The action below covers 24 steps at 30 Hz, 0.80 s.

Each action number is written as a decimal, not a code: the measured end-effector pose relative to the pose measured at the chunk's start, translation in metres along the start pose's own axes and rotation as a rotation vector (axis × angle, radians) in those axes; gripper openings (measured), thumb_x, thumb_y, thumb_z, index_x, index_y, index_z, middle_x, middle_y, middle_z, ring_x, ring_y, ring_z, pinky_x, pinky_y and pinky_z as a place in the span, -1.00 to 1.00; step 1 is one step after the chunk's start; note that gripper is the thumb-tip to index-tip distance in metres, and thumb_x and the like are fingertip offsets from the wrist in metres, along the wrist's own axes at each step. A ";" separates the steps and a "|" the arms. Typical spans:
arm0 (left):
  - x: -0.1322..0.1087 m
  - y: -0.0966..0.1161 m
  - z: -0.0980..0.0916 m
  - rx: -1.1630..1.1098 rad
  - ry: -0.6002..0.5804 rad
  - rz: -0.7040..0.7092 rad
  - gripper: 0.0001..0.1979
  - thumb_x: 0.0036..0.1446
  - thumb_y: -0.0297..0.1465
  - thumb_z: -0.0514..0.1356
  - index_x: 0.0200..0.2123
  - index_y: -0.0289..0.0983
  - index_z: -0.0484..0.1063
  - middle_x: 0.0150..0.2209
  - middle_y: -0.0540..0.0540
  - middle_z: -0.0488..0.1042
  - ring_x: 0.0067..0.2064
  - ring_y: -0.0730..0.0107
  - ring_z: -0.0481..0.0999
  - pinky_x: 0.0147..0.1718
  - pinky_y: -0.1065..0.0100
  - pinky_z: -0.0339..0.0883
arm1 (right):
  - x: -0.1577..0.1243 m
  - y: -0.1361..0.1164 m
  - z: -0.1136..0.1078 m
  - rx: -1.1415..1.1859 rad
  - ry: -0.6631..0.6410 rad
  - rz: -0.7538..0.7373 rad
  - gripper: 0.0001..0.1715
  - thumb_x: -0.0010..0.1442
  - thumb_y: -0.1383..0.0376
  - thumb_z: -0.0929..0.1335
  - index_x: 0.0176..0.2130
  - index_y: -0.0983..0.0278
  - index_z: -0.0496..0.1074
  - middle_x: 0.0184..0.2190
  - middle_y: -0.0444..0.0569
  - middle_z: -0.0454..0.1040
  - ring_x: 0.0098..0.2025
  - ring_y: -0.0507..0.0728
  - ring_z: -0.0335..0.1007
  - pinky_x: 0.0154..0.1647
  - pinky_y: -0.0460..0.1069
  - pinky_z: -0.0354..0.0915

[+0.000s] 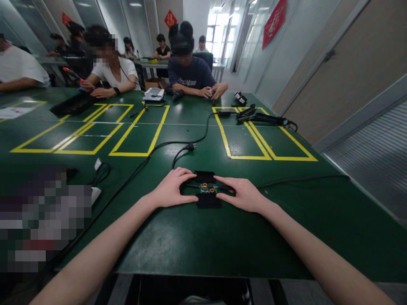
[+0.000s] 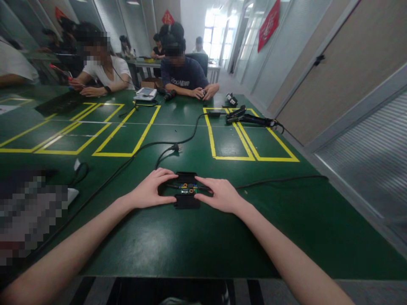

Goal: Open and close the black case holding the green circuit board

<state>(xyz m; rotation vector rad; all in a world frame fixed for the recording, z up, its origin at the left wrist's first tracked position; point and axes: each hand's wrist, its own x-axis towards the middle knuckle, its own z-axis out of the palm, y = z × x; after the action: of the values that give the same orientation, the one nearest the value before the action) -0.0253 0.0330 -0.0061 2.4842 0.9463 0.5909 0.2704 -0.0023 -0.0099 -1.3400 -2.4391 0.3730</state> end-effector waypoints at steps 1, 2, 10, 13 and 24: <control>0.000 0.000 0.000 -0.003 0.007 0.006 -0.33 0.08 -0.04 0.43 0.19 -0.20 0.45 0.12 -0.23 0.48 0.13 0.01 0.46 0.15 -0.01 0.35 | -0.001 0.000 0.000 0.018 0.006 0.014 -0.37 0.33 0.07 0.39 0.30 0.20 0.41 -0.06 0.05 0.68 -0.25 0.20 0.64 -0.22 0.06 0.49; 0.000 0.000 0.001 -0.008 0.016 0.011 -0.33 0.09 -0.04 0.43 0.19 -0.20 0.45 0.12 -0.23 0.49 0.12 0.01 0.47 0.15 0.00 0.35 | -0.001 0.000 0.000 0.039 0.019 0.023 -0.39 0.34 0.10 0.38 0.30 0.20 0.41 -0.14 0.03 0.68 -0.29 0.18 0.62 -0.25 0.04 0.47; -0.001 -0.006 -0.006 -0.058 0.059 0.014 -0.83 0.21 -0.37 0.30 -0.13 -0.23 0.49 -0.20 -0.08 0.54 -0.14 0.25 0.52 -0.09 0.24 0.43 | -0.003 -0.001 0.000 0.222 0.137 -0.031 -0.78 0.23 0.33 0.35 -0.10 0.24 0.51 -0.35 -0.06 0.59 -0.40 0.09 0.51 -0.34 -0.04 0.40; 0.000 -0.009 -0.007 -0.037 0.040 0.016 -0.94 0.24 -0.39 0.27 -0.28 -0.25 0.46 -0.30 -0.05 0.49 -0.23 0.31 0.49 -0.19 0.31 0.38 | -0.002 -0.001 0.001 0.224 0.154 -0.034 -0.88 0.28 0.30 0.35 -0.18 0.23 0.49 -0.35 -0.05 0.59 -0.38 0.09 0.52 -0.36 -0.04 0.38; 0.001 -0.007 -0.010 0.032 0.005 -0.010 -0.74 0.41 -0.22 0.09 -0.24 -0.25 0.46 -0.30 -0.07 0.49 -0.28 0.32 0.48 -0.26 0.34 0.35 | 0.000 0.006 0.000 0.022 0.158 0.069 -0.60 0.43 0.04 0.28 -0.25 0.24 0.53 -0.46 -0.06 0.54 -0.47 0.10 0.43 -0.41 -0.03 0.22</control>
<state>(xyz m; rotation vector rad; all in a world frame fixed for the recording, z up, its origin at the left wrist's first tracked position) -0.0335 0.0409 -0.0019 2.5058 0.9763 0.5835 0.2747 0.0006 -0.0126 -1.3911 -2.2586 0.2980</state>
